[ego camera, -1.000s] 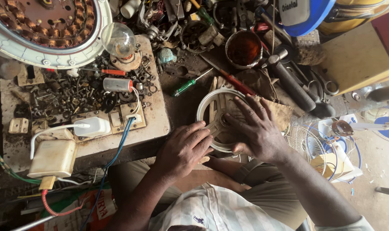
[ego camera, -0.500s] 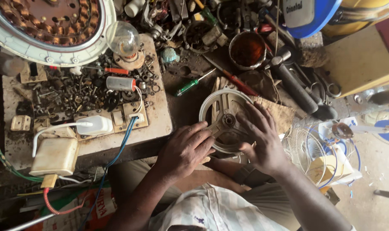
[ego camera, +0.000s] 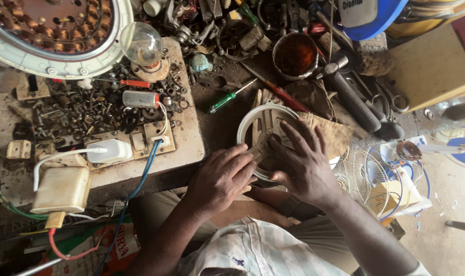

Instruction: The person sits at a cluttered repair workbench and works on electric fan parts. They rotate and press a plastic fan cover, set it aside, pick up a white circular fan base plate, and twist and thread a wire onto the central hub, then handle a cloth and reach for other parts.

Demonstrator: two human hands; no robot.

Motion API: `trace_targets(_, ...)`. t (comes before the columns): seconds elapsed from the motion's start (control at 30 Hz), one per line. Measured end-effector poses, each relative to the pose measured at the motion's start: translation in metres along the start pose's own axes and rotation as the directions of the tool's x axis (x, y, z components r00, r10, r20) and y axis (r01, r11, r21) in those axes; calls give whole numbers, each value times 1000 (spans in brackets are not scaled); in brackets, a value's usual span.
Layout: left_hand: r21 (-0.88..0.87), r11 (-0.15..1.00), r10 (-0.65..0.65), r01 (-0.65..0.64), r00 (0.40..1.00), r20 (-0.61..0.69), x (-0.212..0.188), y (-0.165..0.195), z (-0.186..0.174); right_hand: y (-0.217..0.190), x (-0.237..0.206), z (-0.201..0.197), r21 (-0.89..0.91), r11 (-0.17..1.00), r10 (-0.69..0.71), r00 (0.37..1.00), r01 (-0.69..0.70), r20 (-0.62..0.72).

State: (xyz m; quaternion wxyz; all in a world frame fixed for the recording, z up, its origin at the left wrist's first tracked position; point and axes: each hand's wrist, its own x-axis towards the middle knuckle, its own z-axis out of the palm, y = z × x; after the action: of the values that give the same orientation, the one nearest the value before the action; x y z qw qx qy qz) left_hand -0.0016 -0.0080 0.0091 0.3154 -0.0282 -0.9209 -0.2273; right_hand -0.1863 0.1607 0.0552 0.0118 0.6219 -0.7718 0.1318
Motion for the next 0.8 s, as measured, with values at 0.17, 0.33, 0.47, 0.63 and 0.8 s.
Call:
trace_targets(0.17,-13,1000,-8,8,1000,9,0,0,0,5,1,-11,-42,999,-35,999,34,-30)
trace_targets(0.33,-10,1000,-12,12,1000,0,0,1,-1,6,6,-8,81,997,9,999,-6,-48)
trace_targets(0.47,0,1000,-11,11,1000,7,1,1,-1,4,8,1,73,997,-14,1000,16,-23)
trace_targets(0.63,-3,1000,-2,2,1000,4,1,1,-1,9,6,0,84,995,-50,999,50,-2)
trace_targets(0.8,-10,1000,-1,1,1000,-2,0,0,-2,17,4,-1,136,988,-78,997,80,-15)
